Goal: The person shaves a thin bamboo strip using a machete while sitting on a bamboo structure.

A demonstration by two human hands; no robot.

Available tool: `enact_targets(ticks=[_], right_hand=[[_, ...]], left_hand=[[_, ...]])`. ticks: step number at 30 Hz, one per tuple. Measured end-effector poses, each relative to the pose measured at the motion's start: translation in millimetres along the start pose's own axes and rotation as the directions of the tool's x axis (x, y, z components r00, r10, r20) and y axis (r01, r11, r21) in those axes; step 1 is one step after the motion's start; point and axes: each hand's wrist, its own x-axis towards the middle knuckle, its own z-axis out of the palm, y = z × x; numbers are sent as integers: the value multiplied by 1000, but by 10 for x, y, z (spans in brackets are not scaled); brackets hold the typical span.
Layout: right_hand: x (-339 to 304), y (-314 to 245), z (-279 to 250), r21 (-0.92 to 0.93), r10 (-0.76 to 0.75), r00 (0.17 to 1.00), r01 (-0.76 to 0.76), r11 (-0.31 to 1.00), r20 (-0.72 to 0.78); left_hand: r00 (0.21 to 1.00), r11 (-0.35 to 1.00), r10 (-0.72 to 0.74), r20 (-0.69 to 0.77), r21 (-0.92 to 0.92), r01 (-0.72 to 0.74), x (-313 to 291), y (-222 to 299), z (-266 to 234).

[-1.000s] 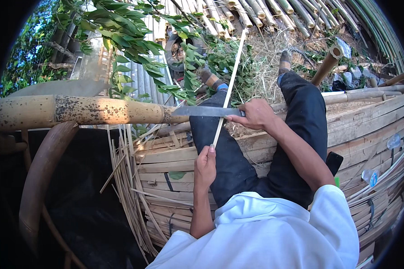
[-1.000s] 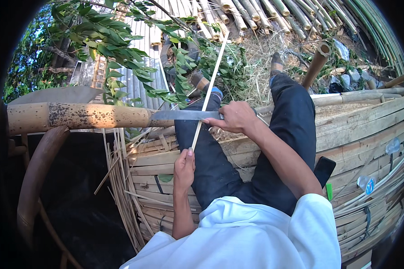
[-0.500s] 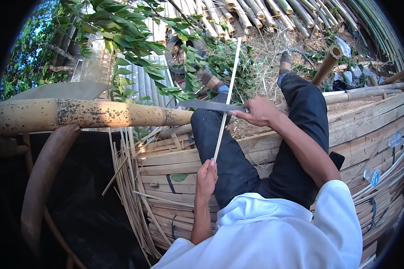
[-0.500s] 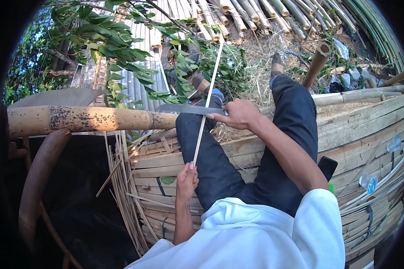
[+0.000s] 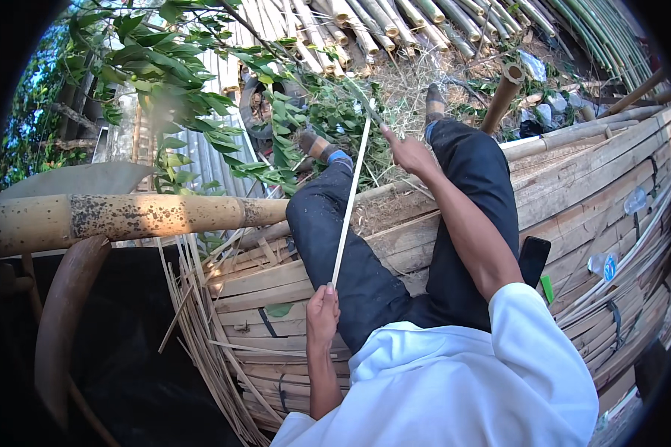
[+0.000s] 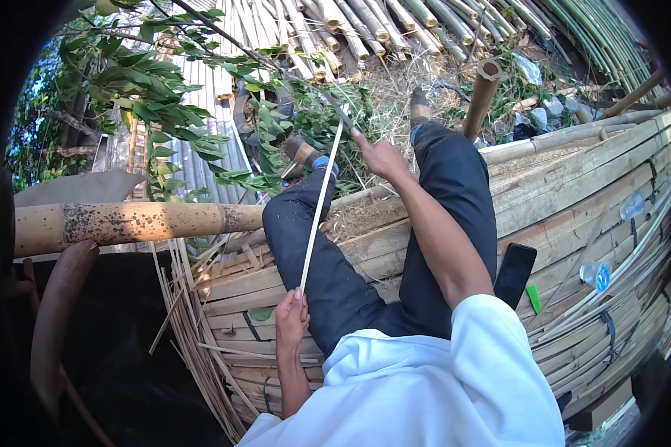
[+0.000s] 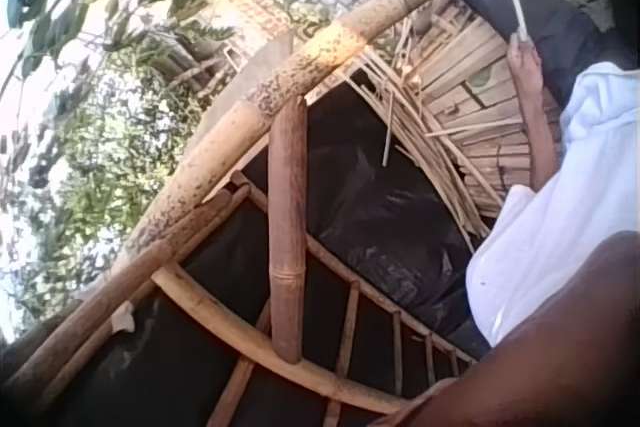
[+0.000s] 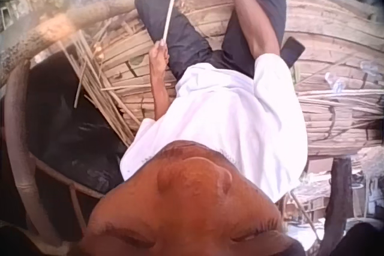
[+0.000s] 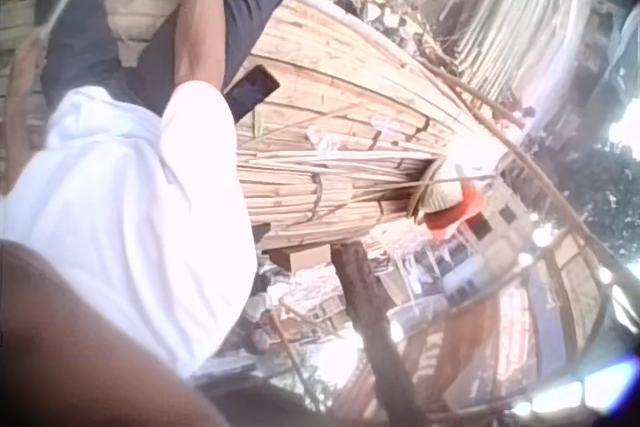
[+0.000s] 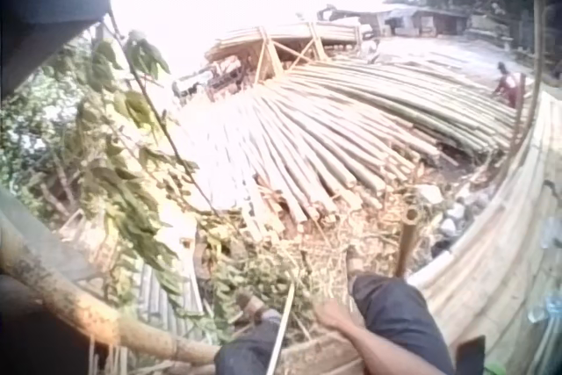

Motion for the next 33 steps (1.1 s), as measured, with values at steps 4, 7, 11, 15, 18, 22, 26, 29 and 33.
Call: enact_targets(ticks=[4,7,11,15,18,22,26,29,33], right_hand=[[40,68,8,892,104,984,-176,416,146],[-271,-69,21,895,-33,989,-117,430,145],[-517,-155,52,833,-277,946,14,553,168],[-548,-157,66,825,-288,946,42,563,149],[-525,-135,55,840,-325,929,32,542,175],[-574,-230,128,732,-326,931,107,673,164],[-557,-190,152,721,-282,949,97,686,141],[-568,-213,158,713,-283,952,116,691,119],[-618,-249,239,812,-263,946,-1,584,191]], left_hand=[[997,1000,13,-77,7,-12,-4,-8,60],[999,999,50,-10,9,-50,137,52,141],[993,988,109,49,107,-114,321,121,219],[987,972,96,131,203,-121,421,168,333],[981,972,9,193,229,-54,421,260,384],[976,954,141,168,240,-179,587,197,491],[972,927,200,127,298,-229,724,162,612],[974,916,198,106,332,-223,717,178,613],[977,962,202,73,174,-212,670,157,519]])
